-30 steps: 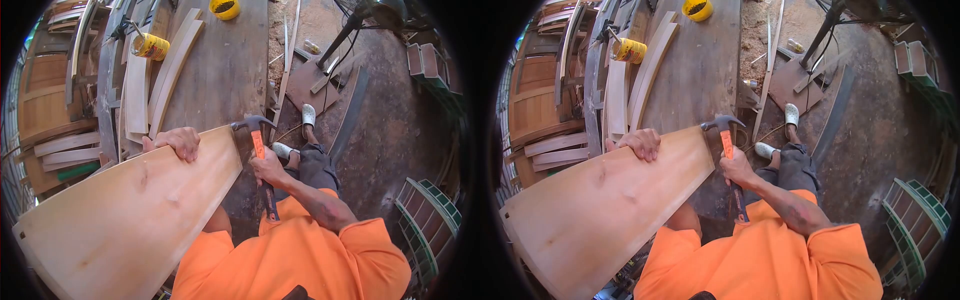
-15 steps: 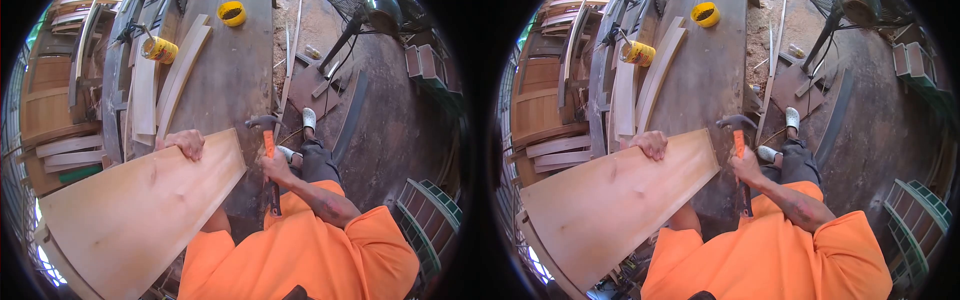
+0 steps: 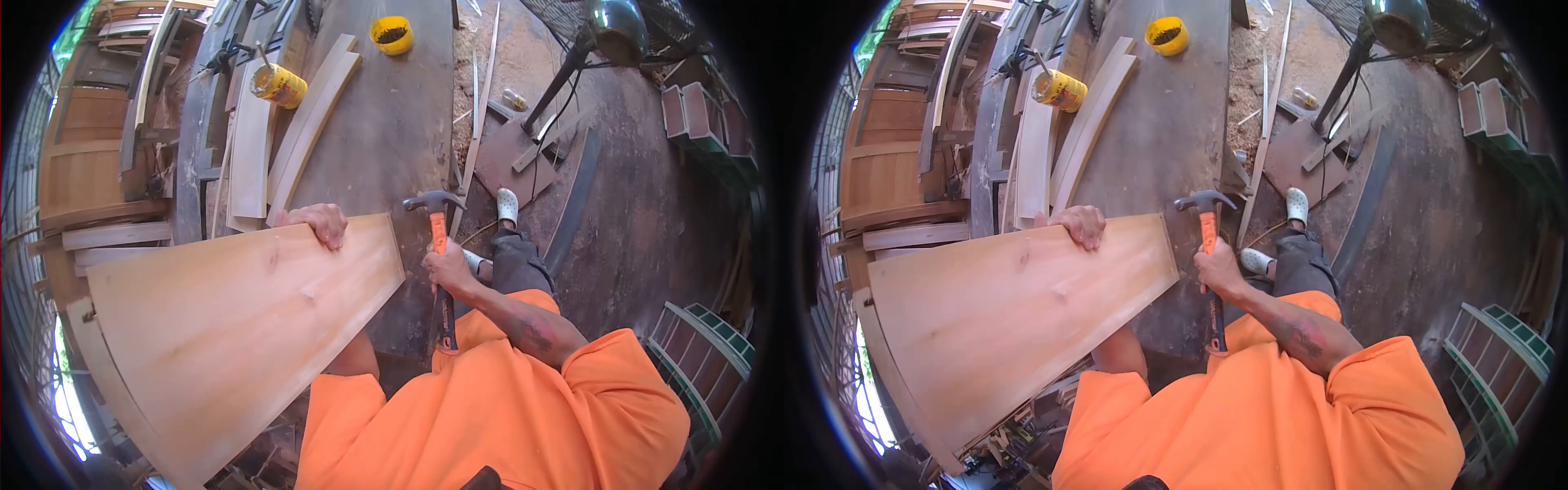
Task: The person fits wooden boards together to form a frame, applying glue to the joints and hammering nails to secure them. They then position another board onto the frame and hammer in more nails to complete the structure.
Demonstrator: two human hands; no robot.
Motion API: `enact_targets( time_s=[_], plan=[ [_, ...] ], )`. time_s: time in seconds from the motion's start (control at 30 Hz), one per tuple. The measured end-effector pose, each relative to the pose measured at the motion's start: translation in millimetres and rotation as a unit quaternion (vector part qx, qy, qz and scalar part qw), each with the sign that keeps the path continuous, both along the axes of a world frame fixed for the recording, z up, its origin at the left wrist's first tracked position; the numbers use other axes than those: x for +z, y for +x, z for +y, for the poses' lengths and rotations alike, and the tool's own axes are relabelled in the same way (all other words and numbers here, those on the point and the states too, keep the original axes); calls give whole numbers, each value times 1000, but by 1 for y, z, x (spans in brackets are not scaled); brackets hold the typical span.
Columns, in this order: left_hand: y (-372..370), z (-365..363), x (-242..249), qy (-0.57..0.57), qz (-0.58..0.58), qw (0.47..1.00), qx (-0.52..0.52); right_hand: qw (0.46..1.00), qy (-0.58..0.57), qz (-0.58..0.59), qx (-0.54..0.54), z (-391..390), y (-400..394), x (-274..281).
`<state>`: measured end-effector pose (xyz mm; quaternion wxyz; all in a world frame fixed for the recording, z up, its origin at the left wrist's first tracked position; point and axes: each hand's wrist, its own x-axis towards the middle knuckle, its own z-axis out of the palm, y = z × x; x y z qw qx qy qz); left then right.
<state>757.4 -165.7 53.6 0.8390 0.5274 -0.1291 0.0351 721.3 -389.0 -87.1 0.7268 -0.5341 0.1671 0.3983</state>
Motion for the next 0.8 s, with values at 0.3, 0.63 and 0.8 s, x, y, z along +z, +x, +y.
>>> enact_targets(
  time_s=[0.3,0.63,0.8],
  plan=[
    [-10,-7,-10,-103,52,989,91,745,-289,-478,364,22,170,-22],
    [-172,-94,55,187,-151,618,749,744,40,-614,261,109,209,131],
    [-144,-154,142,398,-123,459,785,727,473,-430,248,123,156,266]
  ],
)
